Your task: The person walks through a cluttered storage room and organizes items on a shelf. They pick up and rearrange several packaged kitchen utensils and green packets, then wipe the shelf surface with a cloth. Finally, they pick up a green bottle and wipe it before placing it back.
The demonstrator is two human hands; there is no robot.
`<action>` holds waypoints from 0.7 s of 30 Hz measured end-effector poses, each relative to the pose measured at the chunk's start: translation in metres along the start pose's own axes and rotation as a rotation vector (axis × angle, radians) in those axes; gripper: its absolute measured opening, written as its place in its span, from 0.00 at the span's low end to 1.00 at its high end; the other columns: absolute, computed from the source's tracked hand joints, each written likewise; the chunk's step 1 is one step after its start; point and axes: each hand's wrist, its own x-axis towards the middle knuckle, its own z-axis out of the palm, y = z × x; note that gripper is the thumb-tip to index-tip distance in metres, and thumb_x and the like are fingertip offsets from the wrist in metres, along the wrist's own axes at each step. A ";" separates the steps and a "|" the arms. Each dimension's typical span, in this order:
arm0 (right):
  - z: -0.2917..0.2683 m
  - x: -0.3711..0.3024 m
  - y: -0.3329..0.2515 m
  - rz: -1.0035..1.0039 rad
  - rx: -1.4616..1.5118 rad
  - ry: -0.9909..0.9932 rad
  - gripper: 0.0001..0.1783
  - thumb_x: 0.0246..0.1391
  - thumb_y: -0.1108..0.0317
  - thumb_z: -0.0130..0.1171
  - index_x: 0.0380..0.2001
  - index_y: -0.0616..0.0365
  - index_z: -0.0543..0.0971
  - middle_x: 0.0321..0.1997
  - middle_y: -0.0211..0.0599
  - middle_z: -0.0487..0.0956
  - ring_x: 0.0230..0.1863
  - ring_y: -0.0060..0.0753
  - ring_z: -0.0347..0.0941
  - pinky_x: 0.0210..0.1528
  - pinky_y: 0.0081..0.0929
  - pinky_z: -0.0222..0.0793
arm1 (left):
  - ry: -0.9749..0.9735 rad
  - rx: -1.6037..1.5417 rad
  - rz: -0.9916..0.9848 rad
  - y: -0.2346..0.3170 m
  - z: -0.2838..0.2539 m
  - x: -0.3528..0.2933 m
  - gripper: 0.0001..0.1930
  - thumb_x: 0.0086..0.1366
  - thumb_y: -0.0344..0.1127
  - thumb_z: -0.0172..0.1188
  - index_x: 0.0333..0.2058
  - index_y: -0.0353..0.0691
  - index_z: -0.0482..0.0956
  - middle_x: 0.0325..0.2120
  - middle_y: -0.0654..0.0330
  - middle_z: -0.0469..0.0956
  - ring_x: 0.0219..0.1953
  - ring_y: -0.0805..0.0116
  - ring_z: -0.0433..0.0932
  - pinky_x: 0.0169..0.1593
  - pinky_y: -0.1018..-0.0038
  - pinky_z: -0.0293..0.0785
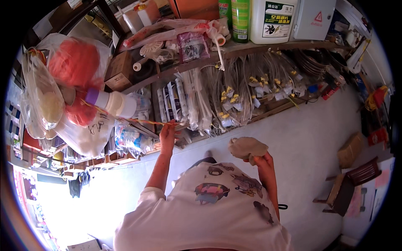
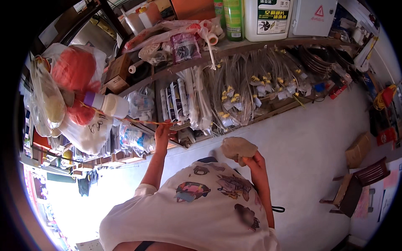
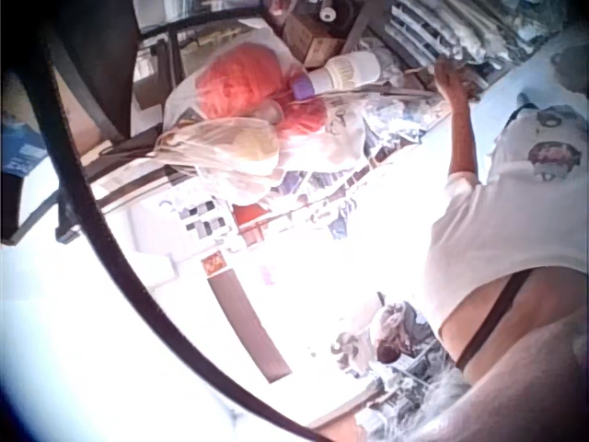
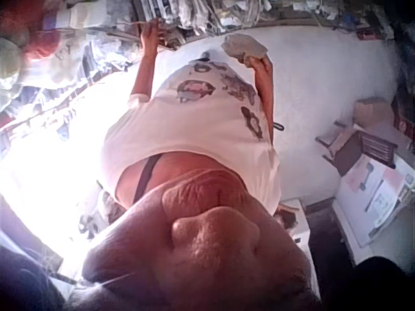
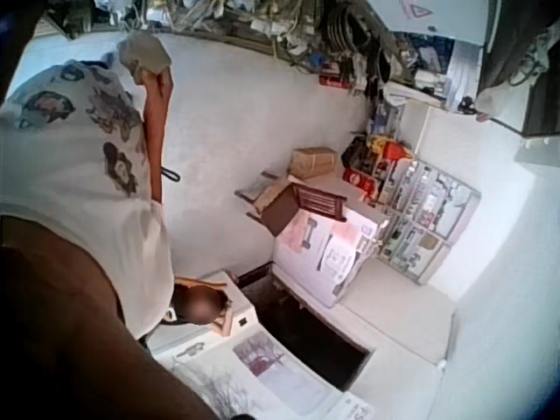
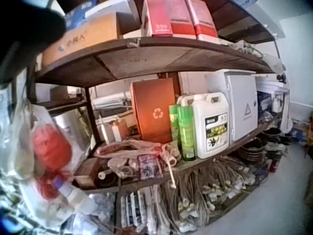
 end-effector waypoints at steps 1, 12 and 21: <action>-0.004 0.001 0.001 -0.001 0.009 0.000 0.26 0.52 0.60 0.55 0.53 0.62 0.72 0.47 0.38 0.77 0.45 0.33 0.75 0.48 0.33 0.71 | 0.033 0.077 -0.003 -0.002 -0.004 -0.002 0.16 0.68 0.41 0.52 0.48 0.37 0.74 0.39 0.59 0.79 0.33 0.74 0.79 0.28 0.79 0.73; -0.023 0.032 0.006 0.109 0.057 -0.163 0.24 0.53 0.67 0.55 0.54 0.61 0.71 0.47 0.32 0.76 0.48 0.24 0.70 0.53 0.26 0.63 | -0.178 1.326 -0.442 0.040 -0.061 -0.032 0.27 0.57 0.60 0.55 0.32 0.37 0.83 0.35 0.43 0.79 0.42 0.45 0.78 0.46 0.57 0.72; -0.033 0.086 0.000 0.005 0.056 -0.134 0.26 0.54 0.63 0.53 0.56 0.61 0.69 0.50 0.31 0.75 0.52 0.24 0.67 0.57 0.26 0.59 | -0.591 0.484 0.167 0.129 0.059 0.006 0.14 0.63 0.33 0.58 0.46 0.35 0.76 0.39 0.54 0.80 0.40 0.66 0.79 0.44 0.72 0.74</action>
